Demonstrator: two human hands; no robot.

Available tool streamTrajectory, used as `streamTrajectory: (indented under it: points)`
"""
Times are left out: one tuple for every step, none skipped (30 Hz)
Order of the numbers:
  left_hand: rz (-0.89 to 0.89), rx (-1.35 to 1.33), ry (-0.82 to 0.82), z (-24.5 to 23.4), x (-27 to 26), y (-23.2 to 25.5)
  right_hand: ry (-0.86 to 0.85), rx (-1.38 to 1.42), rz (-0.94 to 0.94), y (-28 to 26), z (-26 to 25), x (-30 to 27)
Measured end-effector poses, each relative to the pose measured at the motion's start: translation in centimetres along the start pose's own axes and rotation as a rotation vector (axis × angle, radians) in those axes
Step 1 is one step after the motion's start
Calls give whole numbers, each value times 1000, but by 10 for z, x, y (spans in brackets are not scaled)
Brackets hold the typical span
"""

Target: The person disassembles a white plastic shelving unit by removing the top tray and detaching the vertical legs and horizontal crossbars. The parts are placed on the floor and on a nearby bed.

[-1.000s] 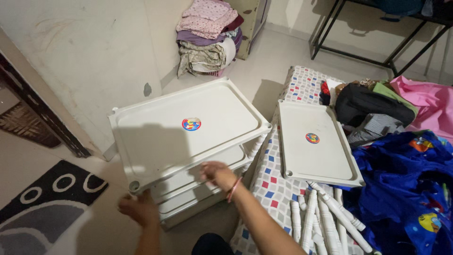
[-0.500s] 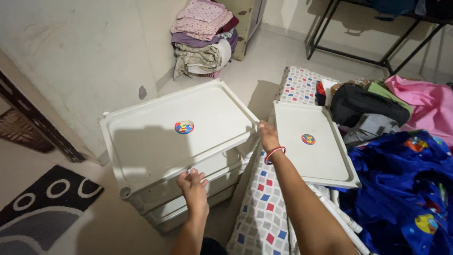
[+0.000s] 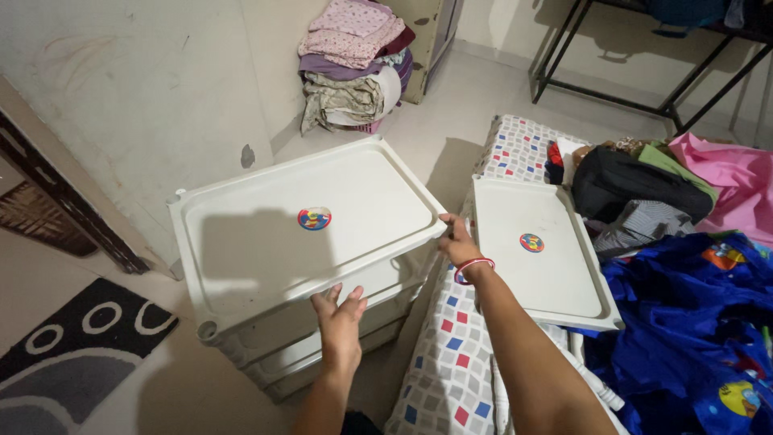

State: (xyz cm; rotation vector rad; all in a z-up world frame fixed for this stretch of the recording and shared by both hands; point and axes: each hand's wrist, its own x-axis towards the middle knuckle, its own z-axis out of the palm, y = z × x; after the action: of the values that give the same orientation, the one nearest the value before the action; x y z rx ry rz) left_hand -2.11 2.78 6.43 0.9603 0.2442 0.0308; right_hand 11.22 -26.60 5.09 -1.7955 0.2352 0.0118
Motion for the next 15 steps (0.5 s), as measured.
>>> streamTrajectory:
  points:
    - [19, 29, -23, -2, -1, 3, 74, -22, -29, 3, 1, 5]
    - [0, 41, -14, -3, -2, 6, 148, -44, -57, 6, 3, 11]
    - [-19, 52, -4, -5, -2, 9, 220, -66, -85, 9, 5, 16]
    - [-38, 64, 6, -6, -1, 12, 232, -117, -127, 11, 4, 19]
    - [-33, 57, 13, -9, 1, 13, 243, -167, -166, 13, 4, 20]
    - [-28, 50, 20, -12, 4, 15, 254, -218, -206, 14, 4, 21]
    - [-26, 45, 28, -17, 5, 15, 225, -270, -118, 14, 5, 19]
    - [-85, 65, 93, -23, 11, 16, 195, -323, -31, 14, 7, 15]
    - [-110, 64, 120, -32, 16, 18, 164, -375, 56, 13, 9, 11]
    - [-93, 41, 96, -42, 21, 21, 130, -289, 64, 11, 13, 6]
    - [-69, 9, 58, -53, 26, 24, 96, -205, 72, 9, 18, 0]
    - [-19, -39, -9, -65, 29, 27, 62, -120, 80, 6, 23, -7]
    - [17, -63, -55, -74, 32, 32, 65, -110, 126, 3, 29, -14]
    - [35, -66, -78, -81, 37, 39, 69, -99, 171, 1, 35, -26]
    - [37, -52, -77, -88, 40, 45, 69, -90, 217, 1, 41, -38]
